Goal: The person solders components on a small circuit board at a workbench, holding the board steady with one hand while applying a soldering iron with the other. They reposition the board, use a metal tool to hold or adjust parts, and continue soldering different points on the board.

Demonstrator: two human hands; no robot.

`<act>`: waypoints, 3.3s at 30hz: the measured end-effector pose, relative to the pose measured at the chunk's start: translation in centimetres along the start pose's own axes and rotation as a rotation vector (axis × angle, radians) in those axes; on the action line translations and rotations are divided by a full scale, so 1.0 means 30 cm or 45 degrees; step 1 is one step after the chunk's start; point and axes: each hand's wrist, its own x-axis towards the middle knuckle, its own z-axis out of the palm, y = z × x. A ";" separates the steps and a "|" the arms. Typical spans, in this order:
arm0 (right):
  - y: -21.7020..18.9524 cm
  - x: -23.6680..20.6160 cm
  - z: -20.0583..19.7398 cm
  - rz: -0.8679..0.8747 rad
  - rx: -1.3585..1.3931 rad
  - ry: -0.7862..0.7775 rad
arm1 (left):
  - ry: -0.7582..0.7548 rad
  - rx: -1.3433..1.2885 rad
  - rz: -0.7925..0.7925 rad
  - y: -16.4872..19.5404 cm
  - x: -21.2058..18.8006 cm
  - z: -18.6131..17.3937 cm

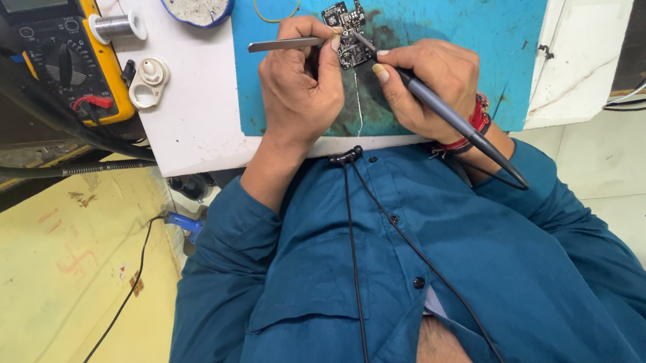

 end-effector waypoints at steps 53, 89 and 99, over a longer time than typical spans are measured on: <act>0.133 0.074 0.091 0.082 0.011 0.140 | 0.048 0.020 -0.005 -0.156 0.111 0.049; 0.011 -0.010 0.004 0.092 0.008 0.051 | -0.022 0.052 -0.014 -0.019 0.000 0.007; -0.005 -0.010 -0.002 0.072 0.008 0.059 | -0.023 0.027 -0.032 -0.013 -0.009 0.008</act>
